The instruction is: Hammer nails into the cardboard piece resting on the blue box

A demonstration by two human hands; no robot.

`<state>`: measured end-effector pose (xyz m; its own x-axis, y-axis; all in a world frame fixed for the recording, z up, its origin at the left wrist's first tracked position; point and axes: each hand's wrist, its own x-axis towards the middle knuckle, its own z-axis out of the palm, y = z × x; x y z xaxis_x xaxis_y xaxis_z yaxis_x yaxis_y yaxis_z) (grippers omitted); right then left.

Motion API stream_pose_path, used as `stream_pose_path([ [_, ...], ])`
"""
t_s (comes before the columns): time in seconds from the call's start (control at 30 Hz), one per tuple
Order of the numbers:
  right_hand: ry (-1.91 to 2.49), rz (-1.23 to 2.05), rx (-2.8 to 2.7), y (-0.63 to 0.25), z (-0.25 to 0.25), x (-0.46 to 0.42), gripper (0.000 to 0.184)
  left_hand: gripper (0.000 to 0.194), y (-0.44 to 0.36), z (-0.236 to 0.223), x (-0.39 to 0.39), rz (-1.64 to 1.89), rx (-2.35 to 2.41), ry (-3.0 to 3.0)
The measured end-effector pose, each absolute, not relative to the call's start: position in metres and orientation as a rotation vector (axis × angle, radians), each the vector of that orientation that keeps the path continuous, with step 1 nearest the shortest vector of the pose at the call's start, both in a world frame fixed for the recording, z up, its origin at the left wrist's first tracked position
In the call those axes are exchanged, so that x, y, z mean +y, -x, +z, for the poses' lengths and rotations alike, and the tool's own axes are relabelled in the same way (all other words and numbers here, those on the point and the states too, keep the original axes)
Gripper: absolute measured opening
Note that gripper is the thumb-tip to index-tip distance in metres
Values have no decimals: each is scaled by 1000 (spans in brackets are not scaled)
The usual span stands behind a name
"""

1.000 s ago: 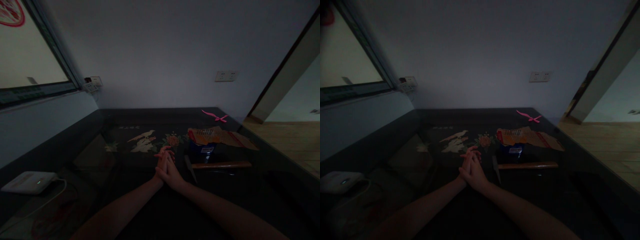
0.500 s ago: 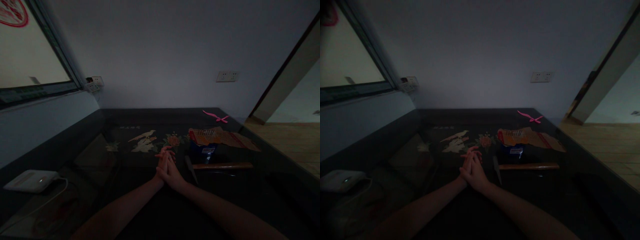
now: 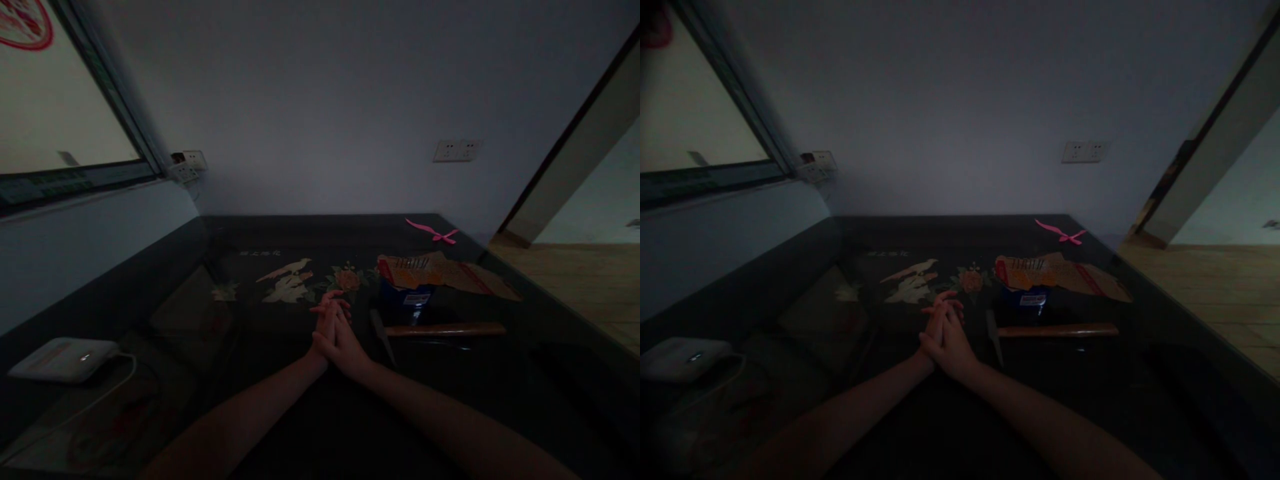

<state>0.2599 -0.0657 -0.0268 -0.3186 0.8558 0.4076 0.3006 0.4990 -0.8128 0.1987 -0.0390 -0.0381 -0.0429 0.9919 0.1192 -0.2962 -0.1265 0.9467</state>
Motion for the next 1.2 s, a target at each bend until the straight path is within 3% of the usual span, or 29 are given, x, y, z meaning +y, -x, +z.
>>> stream_pose_path([
  [1.2, 977, 789, -1849, -260, -30, -65, 41, 47, -199, -33, -39, 1415, 897, -996],
])
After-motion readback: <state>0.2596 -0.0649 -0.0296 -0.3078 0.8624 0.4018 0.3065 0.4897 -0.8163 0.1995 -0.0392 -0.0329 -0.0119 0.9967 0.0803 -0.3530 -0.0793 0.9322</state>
